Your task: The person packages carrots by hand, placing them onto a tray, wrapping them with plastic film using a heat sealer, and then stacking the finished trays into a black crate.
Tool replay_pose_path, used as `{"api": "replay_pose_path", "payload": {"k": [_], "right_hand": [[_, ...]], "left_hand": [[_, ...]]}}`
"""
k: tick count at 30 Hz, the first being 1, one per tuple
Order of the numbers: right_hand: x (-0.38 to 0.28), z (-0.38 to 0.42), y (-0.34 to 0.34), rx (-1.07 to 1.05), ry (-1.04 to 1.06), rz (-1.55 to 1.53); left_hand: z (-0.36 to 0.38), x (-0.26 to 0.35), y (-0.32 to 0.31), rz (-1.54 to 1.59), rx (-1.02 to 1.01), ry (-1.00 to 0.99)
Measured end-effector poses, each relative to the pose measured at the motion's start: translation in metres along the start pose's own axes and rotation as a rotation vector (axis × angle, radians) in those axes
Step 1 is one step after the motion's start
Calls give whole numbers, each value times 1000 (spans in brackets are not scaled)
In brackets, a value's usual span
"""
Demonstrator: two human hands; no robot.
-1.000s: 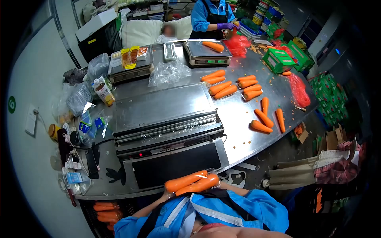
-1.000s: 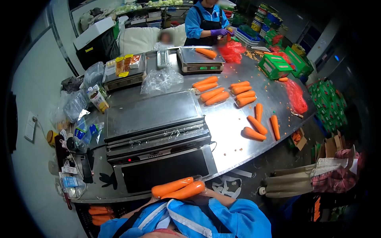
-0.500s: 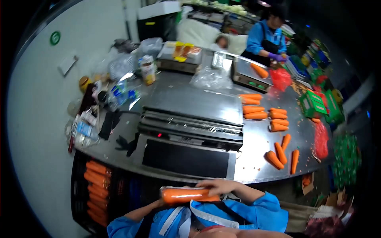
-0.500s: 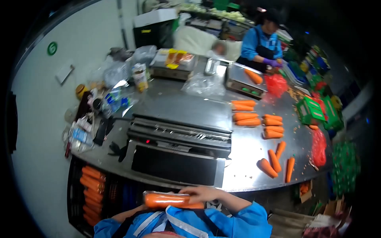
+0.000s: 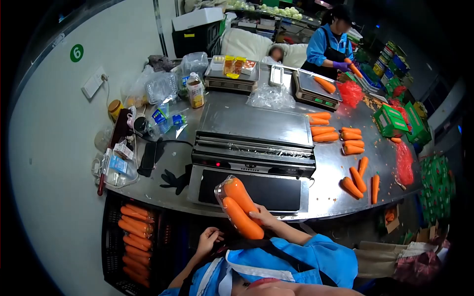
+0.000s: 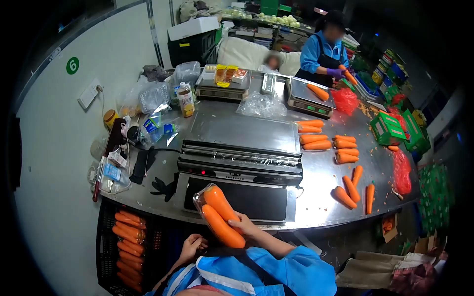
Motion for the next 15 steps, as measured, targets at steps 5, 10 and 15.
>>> {"api": "replay_pose_path", "payload": {"k": [5,10,15], "right_hand": [[15,-7,-8,153,82,-136],[33,4,0,230,86,-116],[27,10,4,302,94,-121]], "left_hand": [[-7,24,2,112,0,-51],[-15,29,-33,-10,-191,-35],[-23,9,-35,-50,-263,-32]]}}
Point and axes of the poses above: each hand's wrist, its own z-axis away from the middle knuckle, its own y-axis out of the back of the hand, x = y × z, the point moved 6 cm from there along -z, towards the middle knuckle, and after that the axes turned 8 degrees about z, right-handed, at the moved point
